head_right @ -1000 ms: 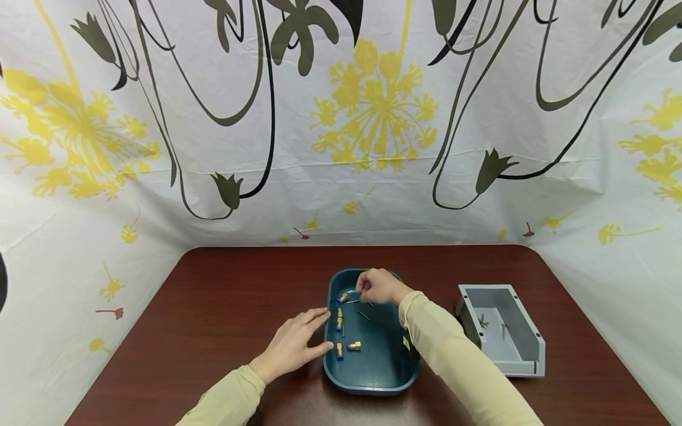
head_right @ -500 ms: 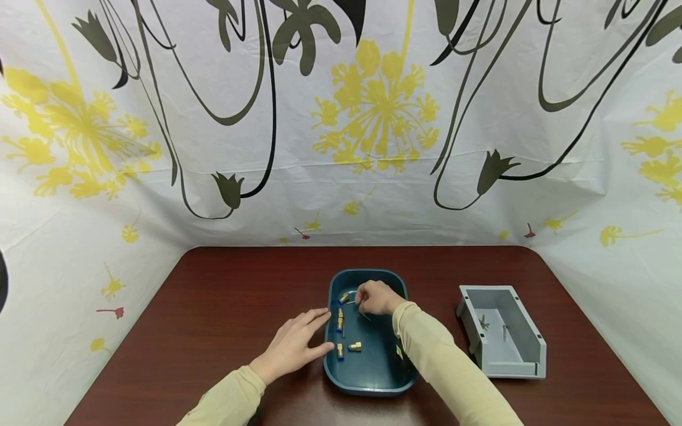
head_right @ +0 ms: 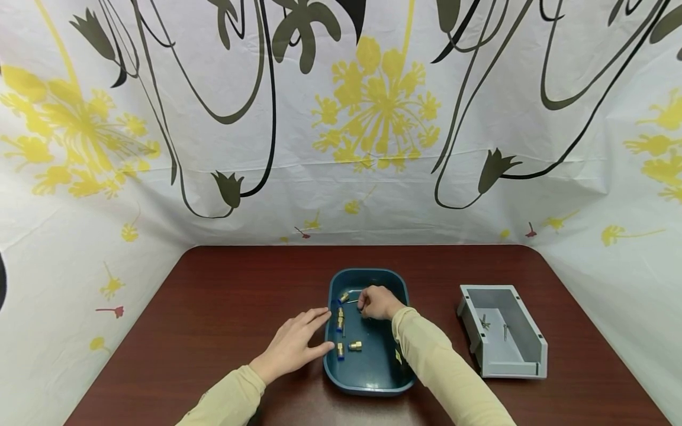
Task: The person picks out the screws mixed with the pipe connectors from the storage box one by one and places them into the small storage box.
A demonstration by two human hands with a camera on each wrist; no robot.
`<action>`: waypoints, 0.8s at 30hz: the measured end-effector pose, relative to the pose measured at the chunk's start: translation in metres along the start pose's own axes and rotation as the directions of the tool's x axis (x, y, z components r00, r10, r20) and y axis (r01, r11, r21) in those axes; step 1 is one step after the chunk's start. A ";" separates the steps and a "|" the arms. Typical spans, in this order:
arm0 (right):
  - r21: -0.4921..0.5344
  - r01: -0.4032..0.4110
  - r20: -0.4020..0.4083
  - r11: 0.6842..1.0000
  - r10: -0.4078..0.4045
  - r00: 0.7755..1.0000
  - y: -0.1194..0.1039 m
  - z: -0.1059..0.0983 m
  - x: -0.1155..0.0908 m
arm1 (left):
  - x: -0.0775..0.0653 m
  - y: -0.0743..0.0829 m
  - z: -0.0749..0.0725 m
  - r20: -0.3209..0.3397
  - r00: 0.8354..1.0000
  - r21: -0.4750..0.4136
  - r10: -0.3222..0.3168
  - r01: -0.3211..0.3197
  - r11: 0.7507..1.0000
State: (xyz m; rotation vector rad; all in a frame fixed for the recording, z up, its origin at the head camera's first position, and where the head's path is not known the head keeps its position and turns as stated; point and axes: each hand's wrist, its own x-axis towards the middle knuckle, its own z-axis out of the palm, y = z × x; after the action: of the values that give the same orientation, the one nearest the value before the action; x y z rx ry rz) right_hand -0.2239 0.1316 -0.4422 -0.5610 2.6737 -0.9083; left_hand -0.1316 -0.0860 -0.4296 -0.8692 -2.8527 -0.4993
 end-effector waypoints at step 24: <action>-0.047 0.002 -0.014 0.999 -0.002 1.000 -0.002 0.011 0.007 | 0.000 0.001 0.000 0.005 1.000 -0.007 -0.008 0.008 1.000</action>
State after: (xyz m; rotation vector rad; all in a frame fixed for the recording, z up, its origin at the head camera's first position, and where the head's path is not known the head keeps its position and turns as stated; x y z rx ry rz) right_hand -0.2257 0.1214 -0.4506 -0.5701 2.7138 -0.8544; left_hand -0.1313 -0.0853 -0.4297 -0.8616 -2.8617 -0.5086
